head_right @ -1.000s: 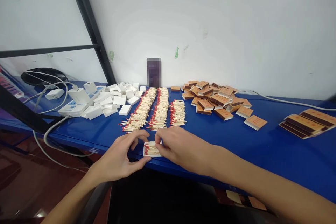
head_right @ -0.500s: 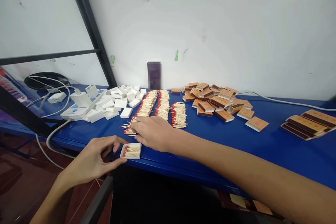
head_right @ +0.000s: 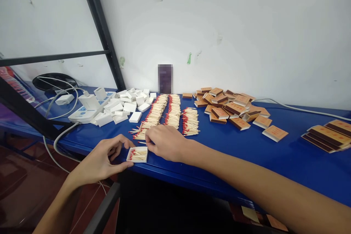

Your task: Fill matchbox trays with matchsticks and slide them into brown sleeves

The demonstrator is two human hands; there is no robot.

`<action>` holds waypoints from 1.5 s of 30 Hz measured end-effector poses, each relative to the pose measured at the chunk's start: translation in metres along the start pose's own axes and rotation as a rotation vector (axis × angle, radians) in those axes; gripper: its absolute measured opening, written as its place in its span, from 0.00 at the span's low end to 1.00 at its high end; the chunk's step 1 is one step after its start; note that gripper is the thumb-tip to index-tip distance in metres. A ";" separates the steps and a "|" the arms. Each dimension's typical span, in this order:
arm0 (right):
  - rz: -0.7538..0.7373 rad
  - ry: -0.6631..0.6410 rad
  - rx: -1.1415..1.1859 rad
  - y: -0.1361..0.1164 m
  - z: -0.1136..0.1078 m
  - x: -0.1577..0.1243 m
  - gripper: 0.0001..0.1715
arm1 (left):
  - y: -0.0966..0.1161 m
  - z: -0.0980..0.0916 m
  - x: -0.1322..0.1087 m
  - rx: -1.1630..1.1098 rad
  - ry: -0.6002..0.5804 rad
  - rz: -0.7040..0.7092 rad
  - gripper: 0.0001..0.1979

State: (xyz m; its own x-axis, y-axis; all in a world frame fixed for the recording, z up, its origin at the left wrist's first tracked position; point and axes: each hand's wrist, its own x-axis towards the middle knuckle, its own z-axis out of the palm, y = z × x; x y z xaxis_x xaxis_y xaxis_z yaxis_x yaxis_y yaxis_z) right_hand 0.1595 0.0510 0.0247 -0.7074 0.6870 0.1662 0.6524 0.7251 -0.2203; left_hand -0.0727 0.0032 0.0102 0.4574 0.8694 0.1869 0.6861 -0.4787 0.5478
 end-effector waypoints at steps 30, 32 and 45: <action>0.012 0.116 0.161 0.003 -0.013 -0.057 0.10 | -0.016 -0.014 0.035 0.271 0.115 0.003 0.17; -0.057 0.127 0.158 0.004 -0.010 -0.059 0.14 | -0.016 -0.012 0.036 0.274 0.110 -0.006 0.16; -0.034 0.154 0.238 0.029 -0.001 -0.092 0.11 | -0.019 -0.015 0.043 0.253 0.051 -0.025 0.12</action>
State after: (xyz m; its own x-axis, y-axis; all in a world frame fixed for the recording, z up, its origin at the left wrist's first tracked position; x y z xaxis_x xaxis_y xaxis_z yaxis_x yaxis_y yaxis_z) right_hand 0.2436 0.0092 0.0045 -0.6662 0.6747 0.3177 0.5338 0.7289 -0.4287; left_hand -0.0737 0.0516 0.0200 0.4138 0.8833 0.2202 0.8193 -0.4668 0.3329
